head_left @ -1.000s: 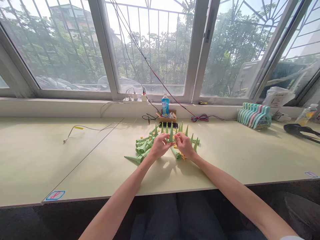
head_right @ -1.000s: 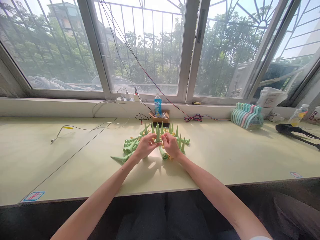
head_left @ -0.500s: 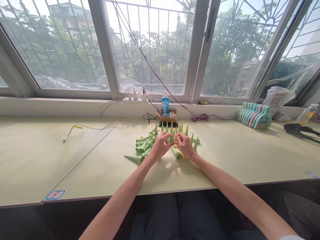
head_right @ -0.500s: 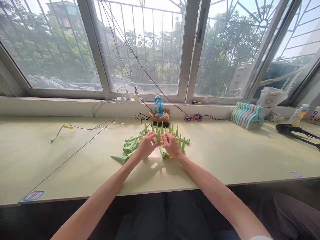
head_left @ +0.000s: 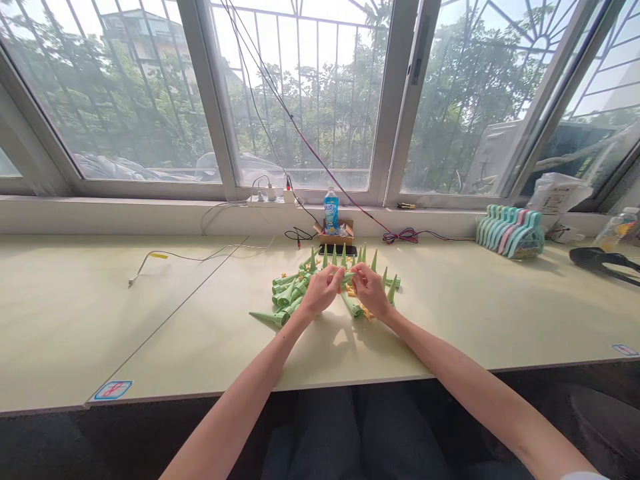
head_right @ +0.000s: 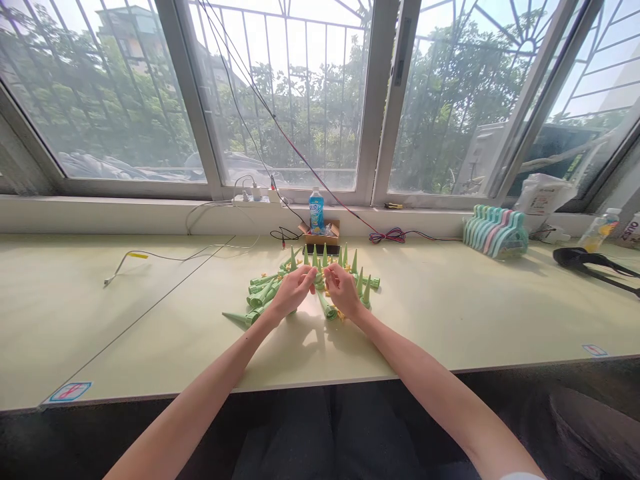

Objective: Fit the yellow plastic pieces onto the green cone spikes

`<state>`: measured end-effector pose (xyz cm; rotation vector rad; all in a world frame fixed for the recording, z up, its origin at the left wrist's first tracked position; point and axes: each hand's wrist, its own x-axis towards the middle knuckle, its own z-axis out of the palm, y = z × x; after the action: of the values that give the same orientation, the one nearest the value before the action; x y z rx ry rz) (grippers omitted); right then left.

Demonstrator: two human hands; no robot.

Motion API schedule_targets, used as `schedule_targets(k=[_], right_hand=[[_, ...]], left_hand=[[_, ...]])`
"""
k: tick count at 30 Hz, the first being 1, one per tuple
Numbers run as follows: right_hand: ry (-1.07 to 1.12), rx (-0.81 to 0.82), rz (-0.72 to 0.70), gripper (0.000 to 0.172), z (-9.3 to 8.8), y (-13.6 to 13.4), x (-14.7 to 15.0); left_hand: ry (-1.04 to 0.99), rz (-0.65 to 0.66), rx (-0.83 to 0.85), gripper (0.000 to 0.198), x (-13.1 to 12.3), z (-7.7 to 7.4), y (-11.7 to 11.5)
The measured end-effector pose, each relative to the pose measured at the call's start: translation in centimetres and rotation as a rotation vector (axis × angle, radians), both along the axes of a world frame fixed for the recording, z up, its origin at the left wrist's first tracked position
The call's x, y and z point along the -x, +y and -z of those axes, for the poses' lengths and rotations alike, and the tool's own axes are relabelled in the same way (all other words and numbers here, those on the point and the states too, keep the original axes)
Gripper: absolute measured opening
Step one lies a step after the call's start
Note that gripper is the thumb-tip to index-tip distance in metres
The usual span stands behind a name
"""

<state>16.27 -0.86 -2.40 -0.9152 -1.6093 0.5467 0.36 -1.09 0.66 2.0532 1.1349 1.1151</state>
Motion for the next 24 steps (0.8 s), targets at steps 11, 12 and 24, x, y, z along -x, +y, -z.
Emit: schedule_targets(k=[11, 12, 24], right_hand=[[-0.012, 0.018, 0.013, 0.031, -0.1, 0.0, 0.0], [-0.018, 0.013, 0.023, 0.031, -0.1, 0.0, -0.1], [-0.066, 0.017, 0.09, 0.039, -0.1, 0.2, -0.1]], left_hand=[[-0.004, 0.024, -0.042, 0.045, 0.3, 0.3, 0.3], [-0.004, 0.016, -0.062, 0.043, 0.3, 0.4, 0.4], [0.001, 0.049, -0.259, 0.035, 0.2, 0.9, 0.7]])
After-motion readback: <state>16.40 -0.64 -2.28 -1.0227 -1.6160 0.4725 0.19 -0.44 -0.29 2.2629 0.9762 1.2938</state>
